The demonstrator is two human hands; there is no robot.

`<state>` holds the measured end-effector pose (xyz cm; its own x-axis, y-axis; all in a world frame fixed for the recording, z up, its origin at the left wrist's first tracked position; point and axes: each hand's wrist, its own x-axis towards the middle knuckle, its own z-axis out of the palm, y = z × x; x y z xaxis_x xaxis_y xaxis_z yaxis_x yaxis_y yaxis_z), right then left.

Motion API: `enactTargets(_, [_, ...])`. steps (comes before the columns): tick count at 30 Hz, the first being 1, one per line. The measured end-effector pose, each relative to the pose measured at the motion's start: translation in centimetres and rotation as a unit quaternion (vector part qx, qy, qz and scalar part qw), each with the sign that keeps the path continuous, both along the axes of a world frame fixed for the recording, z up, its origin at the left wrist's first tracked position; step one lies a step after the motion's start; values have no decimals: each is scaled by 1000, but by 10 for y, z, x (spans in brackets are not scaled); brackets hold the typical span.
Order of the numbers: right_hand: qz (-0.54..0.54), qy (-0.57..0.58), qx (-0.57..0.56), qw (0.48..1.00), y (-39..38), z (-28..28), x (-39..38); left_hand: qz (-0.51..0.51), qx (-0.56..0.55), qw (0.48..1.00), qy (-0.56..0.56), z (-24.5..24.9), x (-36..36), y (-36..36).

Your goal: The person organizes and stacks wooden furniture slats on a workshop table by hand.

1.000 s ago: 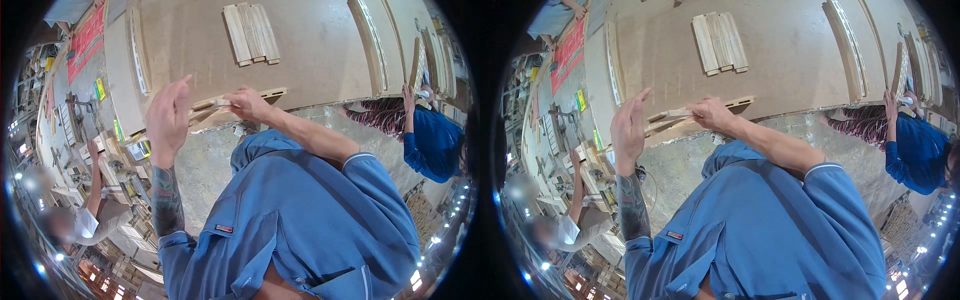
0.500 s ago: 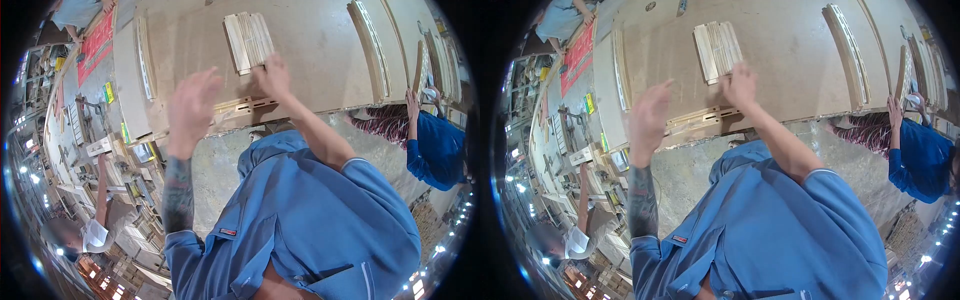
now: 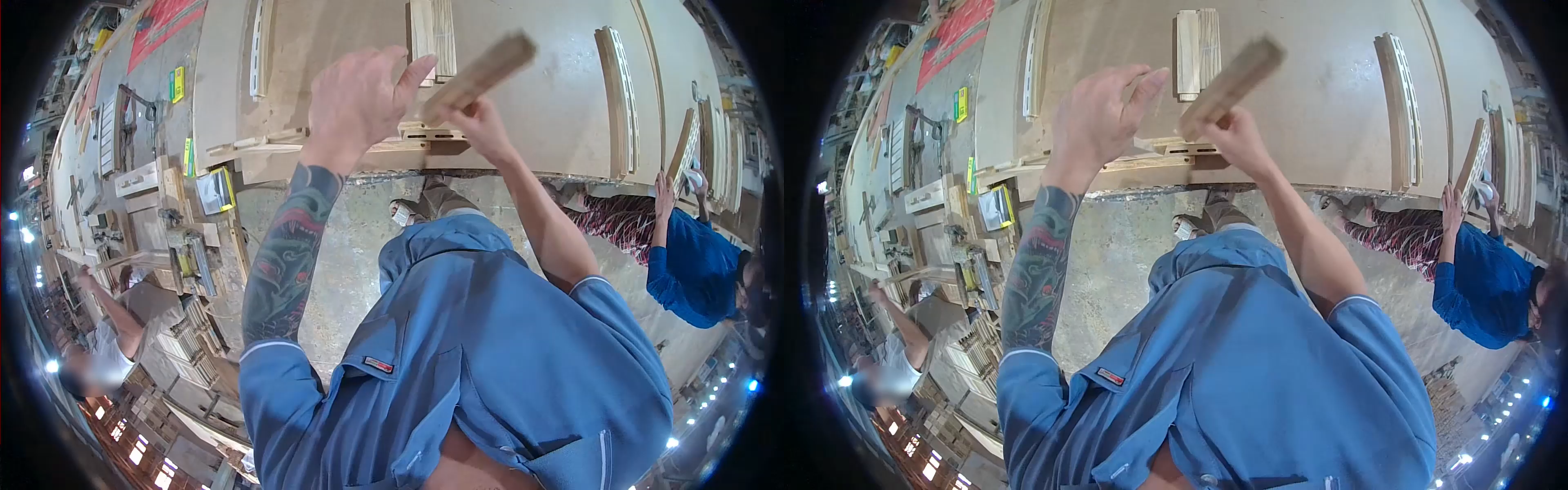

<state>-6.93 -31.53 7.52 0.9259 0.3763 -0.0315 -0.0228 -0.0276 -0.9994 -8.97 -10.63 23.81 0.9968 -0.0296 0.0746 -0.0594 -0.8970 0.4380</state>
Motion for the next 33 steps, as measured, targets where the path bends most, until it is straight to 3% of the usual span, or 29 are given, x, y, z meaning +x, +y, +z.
enactTargets(1, [1,-1,-2,1000,3,0,-6,2,10,1000,12,1,0,-1])
enactTargets(4, [93,-45,-225,969,6,-3,-10,-1,-3,1000,9,3,0,-1])
enactTargets(7, [156,-76,-230,958,1,8,-5,-3,-5,1000,6,2,0,0])
enactTargets(14, [154,-189,-328,913,17,13,-24,3,-16,1000,16,1,2,1])
enactTargets(17, [197,-182,-323,908,9,-1,-18,-7,-43,999,-17,2,3,1])
enactTargets(18, [255,-142,-358,887,4,1,-8,-13,-19,999,-24,4,1,1])
enactTargets(20, [197,-166,-399,880,20,-10,31,-21,9,999,-33,11,3,-1])
enactTargets(23, [45,-215,-516,828,55,-44,98,-17,-65,998,-9,13,7,-21])
enactTargets(26, [-15,-318,-583,748,106,-73,74,-65,-19,998,-14,0,6,-34])
enactTargets(27, [-21,-316,-584,748,108,-59,64,-60,-5,998,-14,1,7,-33])
enactTargets(29, [63,-394,-350,848,105,-20,36,-58,4,998,-9,2,2,-34])
enactTargets(30, [60,-395,-353,846,101,-22,38,-58,-2,998,-14,2,3,-34])
enactTargets(33, [134,-192,-222,947,82,-51,62,-49,-3,999,-22,2,3,-33])
